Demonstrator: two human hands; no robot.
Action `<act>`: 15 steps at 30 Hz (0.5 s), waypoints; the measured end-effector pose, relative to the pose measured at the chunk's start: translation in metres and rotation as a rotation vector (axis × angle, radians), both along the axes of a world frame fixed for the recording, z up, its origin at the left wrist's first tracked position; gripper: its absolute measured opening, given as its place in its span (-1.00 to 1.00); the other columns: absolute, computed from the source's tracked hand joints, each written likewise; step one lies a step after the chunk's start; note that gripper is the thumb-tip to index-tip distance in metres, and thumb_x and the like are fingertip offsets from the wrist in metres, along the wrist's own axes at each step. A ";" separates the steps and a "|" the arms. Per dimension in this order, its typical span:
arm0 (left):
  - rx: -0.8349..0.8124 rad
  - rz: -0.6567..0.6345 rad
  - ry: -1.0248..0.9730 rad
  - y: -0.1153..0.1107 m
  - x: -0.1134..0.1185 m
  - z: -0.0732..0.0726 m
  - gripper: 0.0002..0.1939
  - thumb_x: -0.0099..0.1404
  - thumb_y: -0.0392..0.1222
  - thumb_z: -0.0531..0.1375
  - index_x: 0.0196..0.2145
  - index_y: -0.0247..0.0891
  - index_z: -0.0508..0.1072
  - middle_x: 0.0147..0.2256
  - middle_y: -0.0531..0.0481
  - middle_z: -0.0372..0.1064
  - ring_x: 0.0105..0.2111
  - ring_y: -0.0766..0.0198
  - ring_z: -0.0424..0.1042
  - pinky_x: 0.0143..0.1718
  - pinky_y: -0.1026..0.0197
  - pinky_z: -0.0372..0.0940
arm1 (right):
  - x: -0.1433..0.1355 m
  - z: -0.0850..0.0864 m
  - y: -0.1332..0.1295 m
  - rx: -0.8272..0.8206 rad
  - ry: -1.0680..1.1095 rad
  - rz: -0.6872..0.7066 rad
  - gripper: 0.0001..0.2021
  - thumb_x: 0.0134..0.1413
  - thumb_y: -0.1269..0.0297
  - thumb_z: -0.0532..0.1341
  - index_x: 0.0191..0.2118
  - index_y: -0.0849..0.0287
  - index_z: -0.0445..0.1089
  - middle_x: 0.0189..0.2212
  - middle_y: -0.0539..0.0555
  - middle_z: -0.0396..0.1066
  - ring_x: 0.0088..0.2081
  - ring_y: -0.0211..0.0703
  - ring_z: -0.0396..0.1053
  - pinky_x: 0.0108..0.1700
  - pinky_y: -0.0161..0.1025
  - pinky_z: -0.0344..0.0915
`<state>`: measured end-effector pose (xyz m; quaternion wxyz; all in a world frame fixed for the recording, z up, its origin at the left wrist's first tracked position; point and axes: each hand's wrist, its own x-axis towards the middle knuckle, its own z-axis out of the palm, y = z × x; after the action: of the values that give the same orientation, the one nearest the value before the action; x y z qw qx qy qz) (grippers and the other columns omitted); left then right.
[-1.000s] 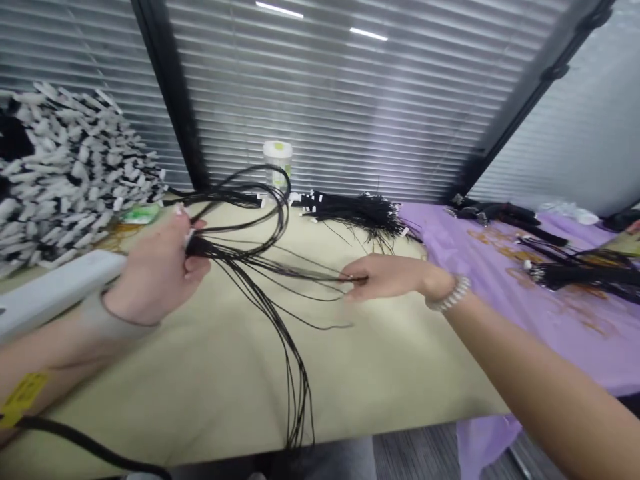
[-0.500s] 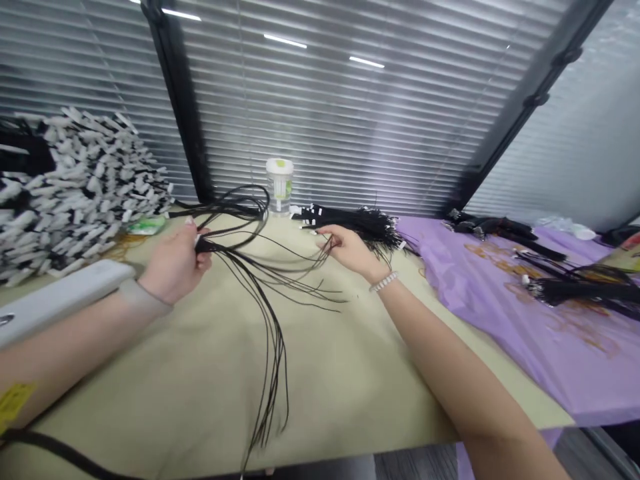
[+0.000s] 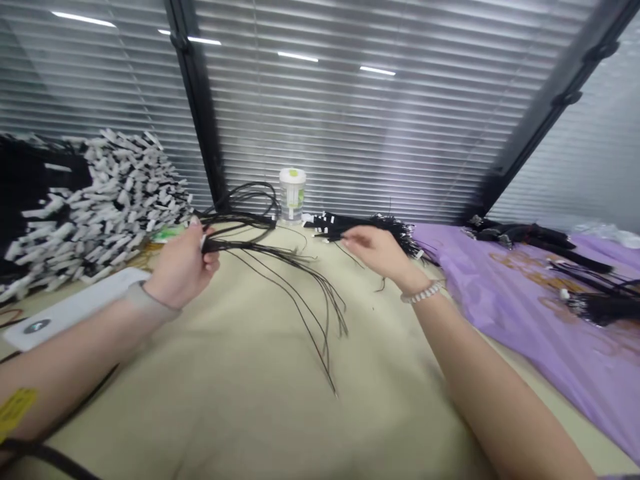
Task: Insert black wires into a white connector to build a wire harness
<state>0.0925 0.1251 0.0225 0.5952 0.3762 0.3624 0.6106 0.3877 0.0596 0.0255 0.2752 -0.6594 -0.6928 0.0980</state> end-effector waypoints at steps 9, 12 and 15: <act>0.244 -0.151 0.292 -0.057 0.012 -0.011 -0.65 0.29 0.07 0.05 -0.41 -0.30 0.30 -0.76 0.13 0.17 -0.79 0.41 0.16 -0.77 0.41 0.07 | -0.110 0.012 -0.047 0.026 0.036 0.711 -0.45 0.07 0.14 0.21 0.18 0.08 0.16 0.00 0.03 0.33 -0.15 -0.28 0.39 -0.08 -0.38 0.35; 0.292 -0.181 0.440 -0.061 0.008 -0.012 -0.62 0.28 0.10 0.06 -0.42 -0.31 0.33 -0.71 0.12 0.20 -0.77 0.44 0.20 -0.76 0.43 0.08 | -0.116 0.013 -0.062 -0.020 -0.008 0.742 -0.56 0.23 0.39 0.00 0.22 0.10 0.08 -0.20 -0.03 0.42 -0.46 -0.49 0.39 -0.44 -0.56 0.33; 0.297 -0.237 0.577 -0.063 0.006 -0.009 -0.60 0.29 0.11 0.04 -0.43 -0.32 0.34 -0.67 0.12 0.20 -0.77 0.47 0.18 -0.77 0.44 0.07 | -0.111 0.013 -0.069 0.033 -0.115 0.743 -0.56 0.22 0.48 -0.05 0.21 0.13 0.09 -0.26 -0.04 0.43 -0.55 -0.52 0.35 -0.53 -0.58 0.29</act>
<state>0.0988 0.0626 0.0136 0.4739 0.6553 0.3766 0.4517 0.2771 -0.0093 0.0380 0.1922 -0.3629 -0.9006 0.1428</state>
